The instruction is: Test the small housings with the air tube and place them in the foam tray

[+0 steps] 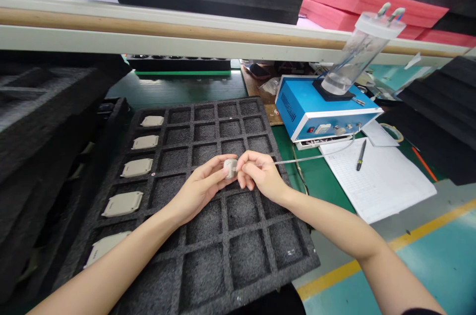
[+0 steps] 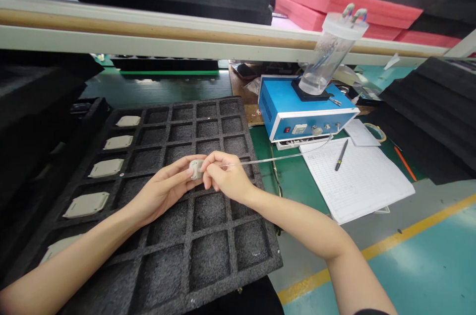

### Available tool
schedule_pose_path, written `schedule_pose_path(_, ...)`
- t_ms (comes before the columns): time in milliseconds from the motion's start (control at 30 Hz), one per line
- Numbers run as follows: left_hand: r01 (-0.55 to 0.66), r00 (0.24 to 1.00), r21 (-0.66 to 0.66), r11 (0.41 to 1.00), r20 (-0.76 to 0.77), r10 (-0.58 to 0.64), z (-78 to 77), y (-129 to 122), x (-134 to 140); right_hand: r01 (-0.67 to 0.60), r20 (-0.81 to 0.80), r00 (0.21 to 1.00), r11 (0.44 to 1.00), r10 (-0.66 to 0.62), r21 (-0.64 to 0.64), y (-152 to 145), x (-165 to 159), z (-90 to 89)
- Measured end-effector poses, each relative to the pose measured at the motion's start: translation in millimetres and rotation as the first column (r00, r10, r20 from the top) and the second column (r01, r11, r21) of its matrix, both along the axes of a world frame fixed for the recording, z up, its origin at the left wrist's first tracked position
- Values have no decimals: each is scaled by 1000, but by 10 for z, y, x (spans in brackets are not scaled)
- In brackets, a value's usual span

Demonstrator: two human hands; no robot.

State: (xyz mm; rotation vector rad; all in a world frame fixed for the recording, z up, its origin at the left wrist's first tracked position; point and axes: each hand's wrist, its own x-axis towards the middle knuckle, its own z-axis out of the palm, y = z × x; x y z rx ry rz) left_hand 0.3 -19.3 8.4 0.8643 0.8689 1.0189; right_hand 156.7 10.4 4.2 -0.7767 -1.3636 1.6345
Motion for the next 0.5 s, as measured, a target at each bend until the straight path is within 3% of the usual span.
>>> schedule_pose_path(500, -4, 1000, -1, 1000, -5, 4, -1, 4, 5, -6, -6, 1000, 1000, 6, 3, -4, 5, 2)
